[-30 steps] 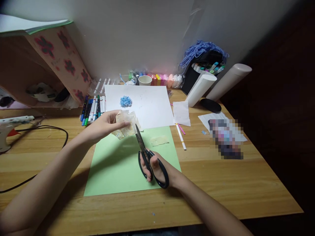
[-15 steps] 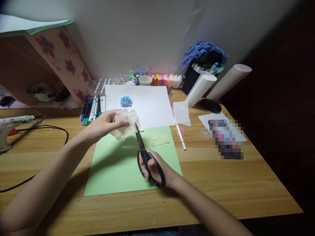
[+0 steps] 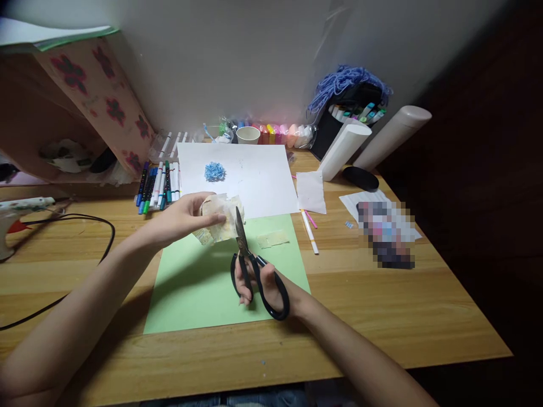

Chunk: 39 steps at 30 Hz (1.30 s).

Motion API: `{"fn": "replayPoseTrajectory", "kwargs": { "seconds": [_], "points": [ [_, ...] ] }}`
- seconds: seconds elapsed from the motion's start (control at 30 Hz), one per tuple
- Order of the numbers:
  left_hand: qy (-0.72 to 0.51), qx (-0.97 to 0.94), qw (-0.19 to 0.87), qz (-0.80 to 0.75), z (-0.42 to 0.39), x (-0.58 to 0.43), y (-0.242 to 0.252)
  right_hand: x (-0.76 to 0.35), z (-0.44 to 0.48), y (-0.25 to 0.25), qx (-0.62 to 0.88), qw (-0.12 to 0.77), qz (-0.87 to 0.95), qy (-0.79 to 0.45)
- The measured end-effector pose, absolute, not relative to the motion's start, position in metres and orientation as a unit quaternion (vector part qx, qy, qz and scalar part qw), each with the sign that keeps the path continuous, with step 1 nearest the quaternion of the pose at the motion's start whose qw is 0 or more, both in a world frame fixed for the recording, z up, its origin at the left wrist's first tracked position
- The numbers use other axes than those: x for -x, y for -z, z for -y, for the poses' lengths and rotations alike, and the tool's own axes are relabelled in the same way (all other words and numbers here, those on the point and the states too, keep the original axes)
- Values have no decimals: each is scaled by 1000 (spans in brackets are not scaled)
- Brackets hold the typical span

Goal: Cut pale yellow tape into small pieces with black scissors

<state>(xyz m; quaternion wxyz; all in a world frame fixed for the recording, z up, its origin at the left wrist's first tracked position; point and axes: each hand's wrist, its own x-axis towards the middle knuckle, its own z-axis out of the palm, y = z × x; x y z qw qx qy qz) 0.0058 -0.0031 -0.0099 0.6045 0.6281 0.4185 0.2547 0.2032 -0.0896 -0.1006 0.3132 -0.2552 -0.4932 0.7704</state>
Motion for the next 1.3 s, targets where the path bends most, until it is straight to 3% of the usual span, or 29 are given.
{"fn": "replayPoseTrajectory", "kwargs": {
  "seconds": [0.47, 0.93, 1.3],
  "points": [
    [-241, -624, 614, -419, 4, -9, 11, -199, 96, 100, 342, 349, 490, -722],
    [-205, -650, 622, -386, 5, -11, 15, -199, 91, 102, 293, 333, 444, -778],
    [-195, -665, 616, -374, 4, -11, 18, -191, 98, 105, 340, 368, 445, -742]
  ]
}}
